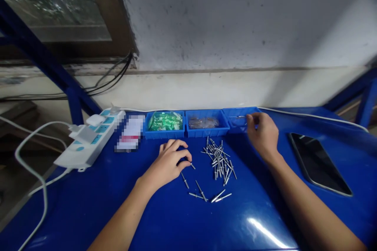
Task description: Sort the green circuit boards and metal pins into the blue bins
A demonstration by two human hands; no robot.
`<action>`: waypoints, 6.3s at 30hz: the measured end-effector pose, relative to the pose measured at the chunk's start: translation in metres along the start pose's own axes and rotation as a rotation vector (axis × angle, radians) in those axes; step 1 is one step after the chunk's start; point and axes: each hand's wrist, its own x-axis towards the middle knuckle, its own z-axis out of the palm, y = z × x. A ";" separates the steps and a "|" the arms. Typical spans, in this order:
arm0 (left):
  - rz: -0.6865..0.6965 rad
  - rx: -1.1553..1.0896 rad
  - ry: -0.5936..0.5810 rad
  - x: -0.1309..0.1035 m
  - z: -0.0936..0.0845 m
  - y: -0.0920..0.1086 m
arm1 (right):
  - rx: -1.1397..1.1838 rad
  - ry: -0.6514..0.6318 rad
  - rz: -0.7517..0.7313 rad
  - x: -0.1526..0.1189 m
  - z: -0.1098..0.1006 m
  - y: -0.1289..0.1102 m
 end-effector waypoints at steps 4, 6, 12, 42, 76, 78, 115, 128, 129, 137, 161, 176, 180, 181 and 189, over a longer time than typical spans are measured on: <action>-0.019 -0.050 0.030 0.003 0.003 0.007 | -0.049 -0.023 -0.048 -0.005 0.006 -0.006; -0.031 -0.111 0.081 0.005 0.001 0.011 | 0.012 -0.048 -0.153 -0.012 -0.002 -0.028; -0.006 -0.308 0.281 0.005 0.001 0.019 | 0.341 -0.494 -0.449 -0.056 -0.021 -0.100; -0.067 -0.194 0.232 0.003 -0.006 0.025 | 0.358 -0.569 -0.657 -0.061 -0.026 -0.104; -0.150 -0.216 0.169 0.000 0.009 0.024 | 0.323 -0.630 -0.707 -0.062 -0.030 -0.104; -0.178 -0.223 0.173 -0.001 0.007 0.025 | 0.316 -0.602 -0.720 -0.062 -0.031 -0.105; -0.028 0.098 -0.226 -0.012 0.004 0.043 | 0.422 -0.736 -0.453 -0.045 -0.027 -0.089; -0.116 -0.293 -0.005 -0.011 -0.013 0.026 | 0.416 -0.700 -0.664 -0.051 -0.034 -0.098; -0.102 -0.316 0.012 -0.010 -0.014 0.028 | 0.441 -0.697 -0.626 -0.051 -0.035 -0.099; -0.049 -0.291 0.177 -0.007 -0.020 0.038 | 0.606 -0.700 -0.475 -0.053 -0.038 -0.103; -0.060 -0.067 -0.040 -0.014 -0.020 0.039 | 0.399 -0.664 -0.379 -0.041 -0.035 -0.089; -0.126 -0.254 0.149 -0.009 -0.019 0.042 | 0.412 -0.460 -0.671 -0.046 -0.041 -0.098; -0.034 -0.222 0.130 -0.013 -0.014 0.056 | 0.234 -0.162 -0.357 -0.013 -0.043 -0.056; 0.021 -0.182 0.102 -0.014 -0.011 0.063 | 0.147 -0.139 -0.276 -0.005 -0.042 -0.043; 0.246 0.080 -0.133 0.013 0.042 0.092 | 0.144 -0.257 -0.203 0.006 -0.034 -0.012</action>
